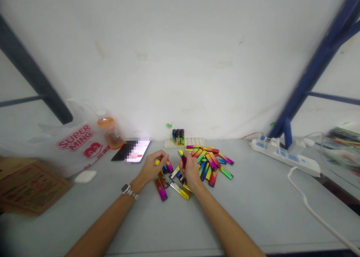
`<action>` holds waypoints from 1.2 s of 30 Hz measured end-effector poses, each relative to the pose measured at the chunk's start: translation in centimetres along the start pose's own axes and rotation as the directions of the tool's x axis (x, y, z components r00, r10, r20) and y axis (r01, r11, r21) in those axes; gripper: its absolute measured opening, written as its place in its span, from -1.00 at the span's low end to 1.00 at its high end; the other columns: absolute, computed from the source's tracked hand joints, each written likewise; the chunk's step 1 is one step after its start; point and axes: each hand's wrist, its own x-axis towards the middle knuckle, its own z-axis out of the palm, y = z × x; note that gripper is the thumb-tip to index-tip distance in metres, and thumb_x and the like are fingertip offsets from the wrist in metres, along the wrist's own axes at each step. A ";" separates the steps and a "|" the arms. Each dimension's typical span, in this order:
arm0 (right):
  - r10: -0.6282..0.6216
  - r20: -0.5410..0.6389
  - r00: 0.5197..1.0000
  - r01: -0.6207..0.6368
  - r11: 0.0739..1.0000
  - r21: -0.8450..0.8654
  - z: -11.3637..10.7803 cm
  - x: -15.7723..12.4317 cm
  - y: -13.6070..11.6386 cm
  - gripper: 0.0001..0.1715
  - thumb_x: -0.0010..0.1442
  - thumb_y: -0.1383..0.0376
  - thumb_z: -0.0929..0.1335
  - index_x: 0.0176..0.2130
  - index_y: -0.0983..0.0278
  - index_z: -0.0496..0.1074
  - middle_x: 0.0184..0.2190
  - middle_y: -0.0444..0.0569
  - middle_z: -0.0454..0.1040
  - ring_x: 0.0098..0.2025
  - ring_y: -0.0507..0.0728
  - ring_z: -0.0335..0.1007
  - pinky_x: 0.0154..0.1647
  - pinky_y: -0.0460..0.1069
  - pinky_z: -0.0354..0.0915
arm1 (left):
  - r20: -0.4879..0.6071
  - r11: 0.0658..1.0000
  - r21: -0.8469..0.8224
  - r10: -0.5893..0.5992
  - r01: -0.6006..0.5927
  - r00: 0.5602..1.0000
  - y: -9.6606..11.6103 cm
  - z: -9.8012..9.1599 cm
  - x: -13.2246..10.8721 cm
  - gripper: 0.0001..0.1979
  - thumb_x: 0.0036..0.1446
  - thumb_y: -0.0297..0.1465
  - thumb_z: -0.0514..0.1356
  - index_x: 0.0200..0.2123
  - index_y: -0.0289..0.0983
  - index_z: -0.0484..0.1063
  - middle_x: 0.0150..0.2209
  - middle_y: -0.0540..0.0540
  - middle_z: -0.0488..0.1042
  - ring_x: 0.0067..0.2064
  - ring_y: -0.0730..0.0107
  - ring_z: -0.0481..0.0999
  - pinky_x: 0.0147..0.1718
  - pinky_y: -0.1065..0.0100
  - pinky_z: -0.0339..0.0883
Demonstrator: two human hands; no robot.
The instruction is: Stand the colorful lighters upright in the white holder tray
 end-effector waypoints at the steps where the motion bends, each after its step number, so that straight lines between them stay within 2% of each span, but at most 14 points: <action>1: -0.012 -0.017 1.000 0.011 1.000 -0.008 0.1 0.0 0.0 -0.30 0.19 -0.13 0.23 -0.76 0.22 0.13 -0.84 -0.25 -0.07 -0.79 -0.08 -0.19 -0.75 -0.11 -0.27 | 0.011 1.000 -0.003 -0.004 0.004 1.000 0.0 0.1 0.0 -0.66 0.27 -0.22 0.10 -0.47 -0.30 0.44 -0.51 -0.01 0.46 -0.44 0.44 0.41 -0.38 0.41 0.27; 8: -0.107 -0.092 0.990 0.099 0.991 -0.094 0.5 -0.4 -0.2 -0.36 0.23 -0.02 0.17 -0.75 0.21 0.16 -0.85 -0.23 -0.03 -0.79 -0.04 -0.14 -0.76 -0.09 -0.22 | 0.039 1.000 0.001 0.006 -0.006 0.999 0.2 0.7 -0.1 -0.66 0.27 -0.23 0.10 -0.48 -0.30 0.42 -0.53 0.01 0.41 -0.47 0.46 0.38 -0.41 0.42 0.25; 15: -0.128 -0.064 0.990 0.120 0.986 -0.117 0.6 -0.6 0.3 -0.37 0.25 0.00 0.15 -0.73 0.22 0.19 -0.85 -0.22 0.00 -0.79 -0.04 -0.13 -0.76 -0.08 -0.22 | 0.052 1.000 -0.001 0.010 -0.010 0.999 0.1 1.0 -0.2 -0.68 0.26 -0.24 0.10 -0.48 -0.30 0.40 -0.53 0.01 0.42 -0.46 0.47 0.38 -0.40 0.43 0.26; 36: -0.068 -0.093 0.993 0.060 0.994 -0.092 0.8 -0.5 0.1 -0.39 0.22 0.00 0.16 -0.74 0.18 0.17 -0.85 -0.19 -0.02 -0.78 -0.01 -0.12 -0.76 -0.05 -0.20 | 0.066 1.000 0.014 0.020 -0.021 0.998 0.0 1.0 -0.3 -0.66 0.27 -0.23 0.09 -0.47 -0.29 0.41 -0.52 0.00 0.44 -0.45 0.45 0.41 -0.40 0.43 0.28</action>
